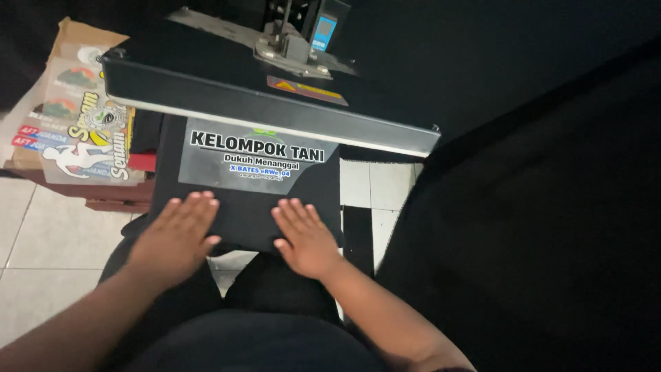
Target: The person operates a heat press machine to apply a design onto a black t-shirt. They repeatedly lower the press handle to apply heat and pressure, then lift it to check the garment and reposition it before repeating the cycle.
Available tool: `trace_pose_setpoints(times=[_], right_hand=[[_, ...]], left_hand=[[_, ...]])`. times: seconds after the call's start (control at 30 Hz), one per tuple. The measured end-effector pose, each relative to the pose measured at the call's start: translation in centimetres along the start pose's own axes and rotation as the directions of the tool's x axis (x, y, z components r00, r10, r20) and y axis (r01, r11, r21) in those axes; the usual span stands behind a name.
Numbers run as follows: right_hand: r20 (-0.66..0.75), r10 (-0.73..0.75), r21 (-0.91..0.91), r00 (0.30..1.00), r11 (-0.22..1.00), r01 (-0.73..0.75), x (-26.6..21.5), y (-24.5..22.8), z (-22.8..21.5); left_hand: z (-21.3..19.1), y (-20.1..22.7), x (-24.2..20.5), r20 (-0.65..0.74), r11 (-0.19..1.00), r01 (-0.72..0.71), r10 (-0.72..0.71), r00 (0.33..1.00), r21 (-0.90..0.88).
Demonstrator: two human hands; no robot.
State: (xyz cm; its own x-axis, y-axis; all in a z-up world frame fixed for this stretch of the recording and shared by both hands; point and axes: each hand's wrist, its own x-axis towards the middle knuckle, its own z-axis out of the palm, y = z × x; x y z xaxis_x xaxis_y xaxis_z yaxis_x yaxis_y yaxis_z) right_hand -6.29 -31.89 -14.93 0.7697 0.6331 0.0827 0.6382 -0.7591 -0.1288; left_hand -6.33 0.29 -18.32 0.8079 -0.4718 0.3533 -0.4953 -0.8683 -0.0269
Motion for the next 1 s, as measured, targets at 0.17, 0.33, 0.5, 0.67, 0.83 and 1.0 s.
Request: trace_pose_setpoints(times=[0.17, 0.33, 0.5, 0.67, 0.83, 1.0], right_hand=[[0.011, 0.108, 0.094, 0.994, 0.99, -0.108, -3.1, 2.0, -1.3], [-0.094, 0.265, 0.078, 0.96, 0.963, -0.258, -1.5, 5.1, -1.3], [-0.025, 0.31, 0.071, 0.95, 0.949, -0.308, -0.9, 6.1, -0.4], [0.117, 0.396, 0.124, 0.911, 0.904, -0.409, 0.5, 5.8, -5.5], [-0.48, 0.587, 0.393, 0.652, 0.808, -0.438, -1.5, 16.5, -9.7], [-0.446, 0.718, 0.585, 0.534, 0.685, -0.434, 2.7, 11.5, -27.5]], left_hand=[[-1.4, -1.9, -3.7, 0.052, 0.995, 0.066, -0.07, 0.996, 0.074], [-1.5, -1.0, -4.0, 0.07, 0.989, 0.115, -0.121, 0.99, 0.088], [-1.1, -1.1, -4.0, 0.037, 0.989, 0.122, -0.125, 0.992, 0.079], [-0.9, -3.3, -2.4, 0.477, 0.972, 0.212, -0.138, 0.868, -0.104], [-9.5, -9.2, 1.6, -0.348, 0.837, 0.193, -0.004, 0.937, 0.512], [-25.2, -7.7, 13.4, -0.097, 0.803, 0.532, -0.572, 0.815, -0.27]])
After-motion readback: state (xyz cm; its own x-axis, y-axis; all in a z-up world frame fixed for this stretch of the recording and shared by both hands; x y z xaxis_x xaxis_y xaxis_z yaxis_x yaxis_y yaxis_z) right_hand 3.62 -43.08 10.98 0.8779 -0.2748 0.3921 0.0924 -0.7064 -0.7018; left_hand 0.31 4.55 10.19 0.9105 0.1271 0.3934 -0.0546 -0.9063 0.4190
